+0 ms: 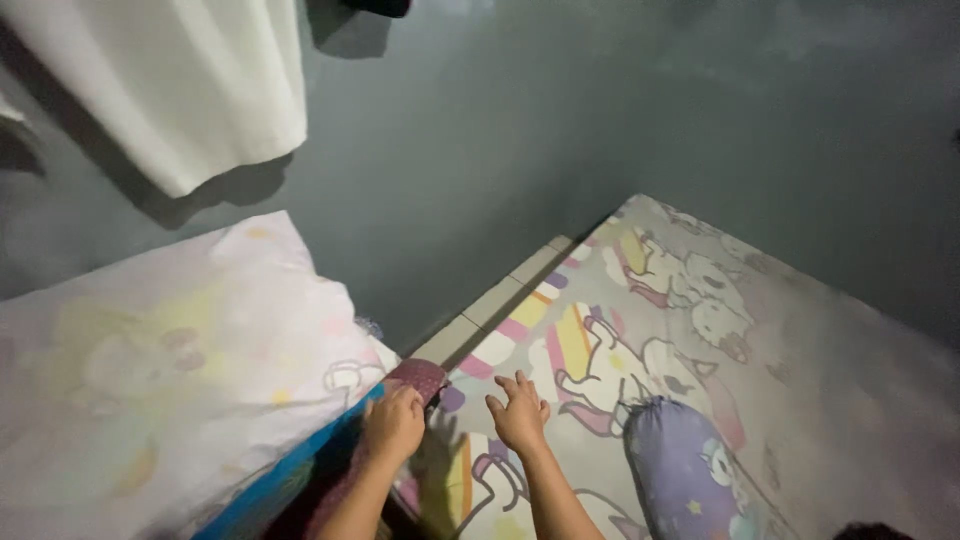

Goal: The person folds a patterned pillowcase and places it on a stack of linens. Then they fold a black floral garment and a white garment on the bed, arranging each into neat rectangles.

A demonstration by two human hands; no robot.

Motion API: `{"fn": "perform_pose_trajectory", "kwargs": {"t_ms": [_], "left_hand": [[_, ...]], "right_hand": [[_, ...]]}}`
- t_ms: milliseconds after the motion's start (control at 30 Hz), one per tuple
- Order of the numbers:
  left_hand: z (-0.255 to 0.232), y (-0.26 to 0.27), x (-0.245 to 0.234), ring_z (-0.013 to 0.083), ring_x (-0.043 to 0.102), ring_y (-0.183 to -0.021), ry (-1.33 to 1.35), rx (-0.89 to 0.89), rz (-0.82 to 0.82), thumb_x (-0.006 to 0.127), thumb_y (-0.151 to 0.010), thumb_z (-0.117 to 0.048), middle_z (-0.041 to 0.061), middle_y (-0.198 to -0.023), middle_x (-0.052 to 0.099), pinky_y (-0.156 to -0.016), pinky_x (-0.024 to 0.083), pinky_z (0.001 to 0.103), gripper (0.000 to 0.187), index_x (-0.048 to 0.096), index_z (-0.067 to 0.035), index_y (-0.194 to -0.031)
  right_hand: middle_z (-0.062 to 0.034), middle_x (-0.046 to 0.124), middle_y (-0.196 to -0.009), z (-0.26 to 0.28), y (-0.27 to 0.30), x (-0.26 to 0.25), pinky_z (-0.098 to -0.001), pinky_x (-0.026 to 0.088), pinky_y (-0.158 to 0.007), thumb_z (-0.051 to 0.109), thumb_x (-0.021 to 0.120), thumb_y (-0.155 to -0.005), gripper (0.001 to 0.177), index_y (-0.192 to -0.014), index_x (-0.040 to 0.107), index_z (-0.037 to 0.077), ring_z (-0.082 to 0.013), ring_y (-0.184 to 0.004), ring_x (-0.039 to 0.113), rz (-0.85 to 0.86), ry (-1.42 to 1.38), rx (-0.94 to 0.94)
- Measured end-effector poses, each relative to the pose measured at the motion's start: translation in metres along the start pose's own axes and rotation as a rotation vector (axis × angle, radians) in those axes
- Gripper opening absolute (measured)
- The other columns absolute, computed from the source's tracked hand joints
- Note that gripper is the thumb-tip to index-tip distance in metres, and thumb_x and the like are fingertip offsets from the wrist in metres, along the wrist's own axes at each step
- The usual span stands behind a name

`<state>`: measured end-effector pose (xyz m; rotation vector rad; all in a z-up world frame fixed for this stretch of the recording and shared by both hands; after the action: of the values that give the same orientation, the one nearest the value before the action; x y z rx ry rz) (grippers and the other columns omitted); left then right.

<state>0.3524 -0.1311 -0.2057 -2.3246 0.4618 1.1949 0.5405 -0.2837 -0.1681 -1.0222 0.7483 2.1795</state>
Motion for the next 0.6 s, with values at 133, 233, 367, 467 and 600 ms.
{"fn": "perform_pose_trajectory", "kwargs": {"t_ms": [133, 233, 367, 467, 600], "left_hand": [[0.002, 0.001, 0.05, 0.0319, 0.069, -0.095, 0.028, -0.069, 0.13, 0.053, -0.088, -0.024, -0.004, -0.095, 0.076, -0.093, 0.043, 0.051, 0.017, 0.067, -0.033, -0.091], [-0.007, 0.001, 0.079, 0.0371, 0.069, -0.097, 0.01, -0.047, 0.282, 0.041, -0.096, -0.028, 0.003, -0.098, 0.078, -0.102, 0.04, 0.051, 0.025, 0.063, -0.034, -0.106], [-0.035, -0.006, 0.1, 0.0487, 0.067, -0.09, 0.08, 0.001, 0.344, 0.044, -0.1, -0.045, 0.019, -0.095, 0.073, -0.079, 0.047, 0.061, 0.036, 0.067, -0.019, -0.092], [-0.075, -0.005, 0.087, 0.0433, 0.069, -0.093, 0.03, 0.1, 0.44, 0.048, -0.094, -0.059, 0.016, -0.094, 0.074, -0.081, 0.047, 0.055, 0.05, 0.072, -0.016, -0.085], [-0.103, -0.002, 0.098, 0.0413, 0.067, -0.094, -0.032, 0.147, 0.514, 0.05, -0.077, -0.046, 0.013, -0.093, 0.074, -0.081, 0.046, 0.055, 0.039, 0.073, -0.015, -0.082]], "right_hand": [[-0.0058, 0.023, -0.169, -0.031, -0.001, -0.008, -0.0625, 0.011, -0.122, 0.045, 0.057, -0.096, 0.049, -0.143, 0.056, 0.033, -0.0305, -0.158, 0.017, -0.066, 0.004, 0.055], [-0.0055, 0.024, -0.169, -0.051, 0.001, -0.011, -0.0608, 0.009, -0.122, 0.043, 0.054, -0.097, 0.048, -0.143, 0.056, 0.031, -0.022, -0.158, 0.017, -0.084, -0.06, 0.102], [-0.0005, 0.03, -0.167, -0.087, 0.003, -0.013, -0.0582, 0.011, -0.122, 0.047, 0.057, -0.091, 0.05, -0.14, 0.058, 0.036, -0.0176, -0.156, 0.024, -0.139, -0.043, 0.24], [-0.0008, 0.033, -0.166, -0.117, 0.005, -0.017, -0.0604, 0.014, -0.121, 0.048, 0.059, -0.089, 0.05, -0.138, 0.06, 0.037, -0.0184, -0.155, 0.026, -0.2, -0.049, 0.289], [0.0011, 0.032, -0.166, -0.132, 0.021, -0.035, -0.0604, 0.013, -0.122, 0.048, 0.061, -0.088, 0.052, -0.139, 0.059, 0.037, -0.0172, -0.156, 0.024, -0.248, -0.1, 0.356]]}}
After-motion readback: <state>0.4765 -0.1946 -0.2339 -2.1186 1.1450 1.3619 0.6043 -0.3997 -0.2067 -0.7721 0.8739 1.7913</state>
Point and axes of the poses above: each hand's wrist, its own y-axis away from the middle knuckle, its own x-axis out of the palm, z = x × y, the point moved 7 cm from there along -y, towards the middle knuckle
